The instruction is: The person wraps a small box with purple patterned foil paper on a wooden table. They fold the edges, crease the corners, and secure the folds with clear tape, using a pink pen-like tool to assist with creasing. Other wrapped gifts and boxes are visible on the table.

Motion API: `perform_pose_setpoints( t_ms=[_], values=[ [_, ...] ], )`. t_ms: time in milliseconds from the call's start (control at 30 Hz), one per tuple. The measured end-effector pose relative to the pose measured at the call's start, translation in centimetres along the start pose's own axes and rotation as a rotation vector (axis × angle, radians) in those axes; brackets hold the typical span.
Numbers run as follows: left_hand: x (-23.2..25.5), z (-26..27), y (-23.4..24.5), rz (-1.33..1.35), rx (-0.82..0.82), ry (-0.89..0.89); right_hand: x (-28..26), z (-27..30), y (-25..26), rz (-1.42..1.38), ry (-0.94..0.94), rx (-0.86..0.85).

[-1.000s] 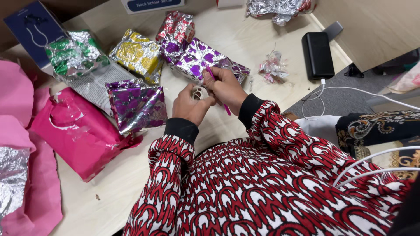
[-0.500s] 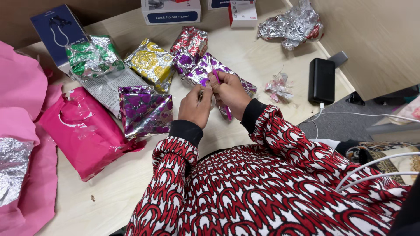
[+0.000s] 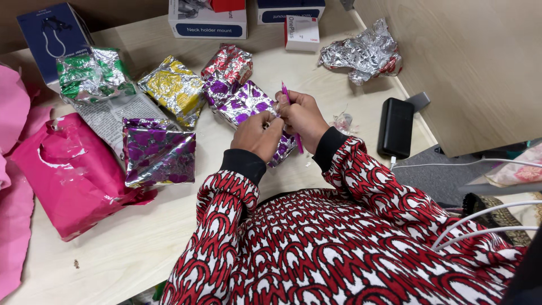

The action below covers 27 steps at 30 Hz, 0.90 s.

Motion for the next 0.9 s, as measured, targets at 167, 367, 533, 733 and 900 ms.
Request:
perform_pose_setpoints(
  t_ms=[167,367,533,733,900],
  values=[
    [0.3,-0.3,-1.4,0.016,-0.012,0.205,-0.5,-0.1,1.2,-0.021,-0.010,-0.052],
    [1.3,-1.0,-3.3,0.030,0.069,-0.018,-2.1,-0.2,2.3,0.052,0.004,0.010],
    [2.4,-0.7,-3.2,0.198,0.182,-0.198,-4.6,-1.0,3.6,0.015,0.041,0.019],
    [3.3,-0.2,-1.6,0.024,0.093,0.171,-5.0,-1.4,3.0,0.081,0.069,-0.023],
    [3.3,-0.1,-1.2,0.003,0.101,0.162,-5.5,-2.5,3.1,0.063,0.086,-0.061]
  ],
)
Point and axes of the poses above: each hand's wrist, its own z-axis away from the middle knuckle, its own y-axis out of the back of the hand, x = y × z, the point moved 4 cm from there along -z, towards the middle knuckle, and after that the axes turned 5 degrees about -x, right-handed, at the moved point
